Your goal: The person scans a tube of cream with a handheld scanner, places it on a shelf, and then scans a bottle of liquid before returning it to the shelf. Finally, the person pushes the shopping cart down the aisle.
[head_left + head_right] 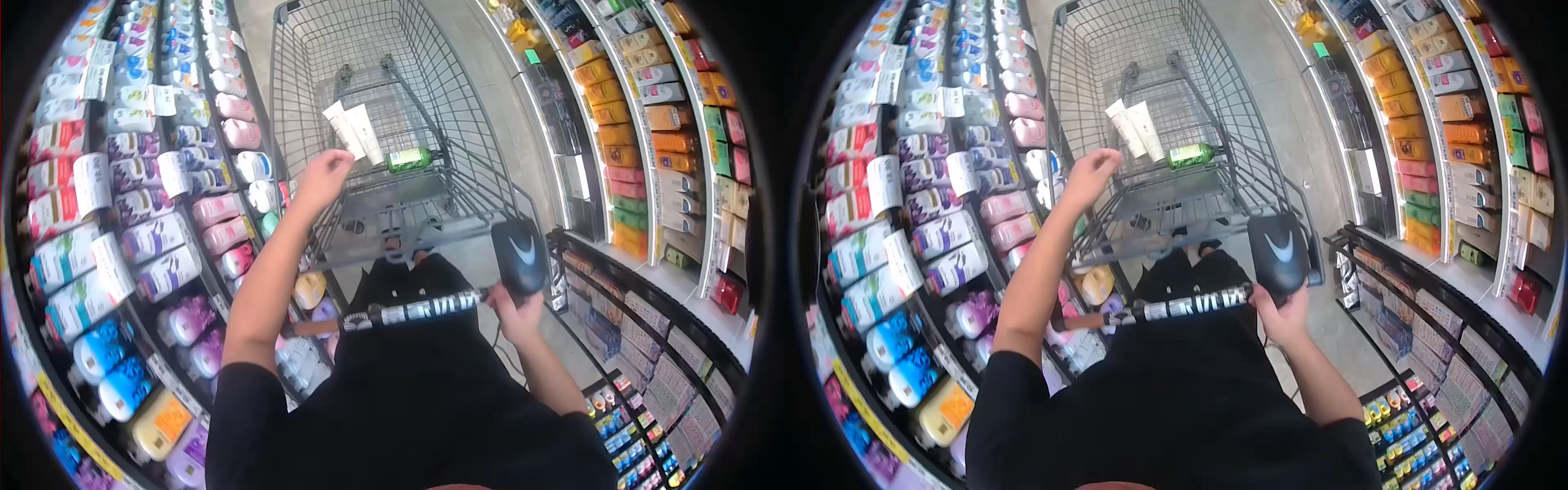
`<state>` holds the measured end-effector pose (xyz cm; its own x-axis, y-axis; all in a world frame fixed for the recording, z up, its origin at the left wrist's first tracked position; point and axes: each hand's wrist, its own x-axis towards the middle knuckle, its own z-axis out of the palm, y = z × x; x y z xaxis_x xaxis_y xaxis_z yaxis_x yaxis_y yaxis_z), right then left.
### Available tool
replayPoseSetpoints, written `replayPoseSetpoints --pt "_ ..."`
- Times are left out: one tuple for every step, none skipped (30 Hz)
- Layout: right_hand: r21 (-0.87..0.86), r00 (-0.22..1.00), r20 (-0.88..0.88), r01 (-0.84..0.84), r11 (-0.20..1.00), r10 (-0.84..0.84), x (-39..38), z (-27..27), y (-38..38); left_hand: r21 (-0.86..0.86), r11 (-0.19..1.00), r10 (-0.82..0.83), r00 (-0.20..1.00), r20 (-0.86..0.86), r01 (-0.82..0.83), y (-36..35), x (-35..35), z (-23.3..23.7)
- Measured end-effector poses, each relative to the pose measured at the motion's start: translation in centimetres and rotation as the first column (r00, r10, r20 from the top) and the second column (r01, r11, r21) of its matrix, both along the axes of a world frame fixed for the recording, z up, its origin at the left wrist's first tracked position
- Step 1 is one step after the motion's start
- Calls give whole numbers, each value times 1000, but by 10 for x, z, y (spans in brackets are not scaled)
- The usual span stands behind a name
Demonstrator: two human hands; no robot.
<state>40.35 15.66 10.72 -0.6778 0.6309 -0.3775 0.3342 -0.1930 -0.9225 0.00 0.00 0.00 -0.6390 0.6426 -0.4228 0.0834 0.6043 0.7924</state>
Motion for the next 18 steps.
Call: replayPoseSetpoints --pt "-44 1000 -13 27 999 -28 7 10 -3 -153 987 -50 999 -8 48 9 -8 -33" --pt "-89 998 -24 53 995 -55 15 19 -6 -304 948 -100 995 -8 92 15 -13 -65" --pt "-84 997 48 66 994 -62 -11 20 1 -295 948 -106 992 64 121 24 -33 -139" --pt "-72 996 63 70 995 -65 -17 22 1 -410 907 -110 994 -15 94 25 -48 -182" --pt "-52 995 72 70 996 -66 -25 20 1 -510 859 -119 988 -100 52 31 -66 -211" --pt "-76 994 60 96 992 -92 -28 16 1 -524 850 -9 993 -118 -54 40 -76 -226" --pt "-102 991 62 121 987 -116 -33 17 1 -517 855 -12 995 -104 -44 47 -84 -246" --pt "-102 986 140 106 989 -91 -39 28 4 -507 845 150 985 -82 -171 52 -90 -268" --pt "-62 988 122 108 992 -100 -39 26 1 -506 811 308 950 -56 -293 56 -93 -290" --pt "-126 985 155 97 987 -77 -25 26 0 -508 813 311 950 -33 -284 57 -95 -313" --pt "-190 982 181 86 978 -51 -15 25 2 -497 789 384 921 -58 -360 56 -99 -334" --pt "-181 973 202 145 973 -108 -22 26 0 -486 759 451 888 -86 -433 59 -100 -352" --pt "-176 960 227 208 962 -166 -32 33 -2 -496 758 448 891 -74 -423 64 -96 -358" --pt "-163 958 274 128 978 -80 -39 38 4 -425 772 499 865 -56 -473 66 -93 -361" --pt "-150 957 262 169 974 -125 -53 41 4 -352 778 544 838 -34 -520 68 -90 -358" --pt "-153 954 290 129 980 -80 -47 41 6 -362 780 538 843 -27 -510 68 -89 -347" --pt "-153 948 316 95 984 -42 -40 42 6 -415 758 502 856 -122 -503 68 -87 -331" --pt "-193 967 250 107 975 -56 -39 40 4 -458 743 445 871 -208 -489 73 -83 -321"
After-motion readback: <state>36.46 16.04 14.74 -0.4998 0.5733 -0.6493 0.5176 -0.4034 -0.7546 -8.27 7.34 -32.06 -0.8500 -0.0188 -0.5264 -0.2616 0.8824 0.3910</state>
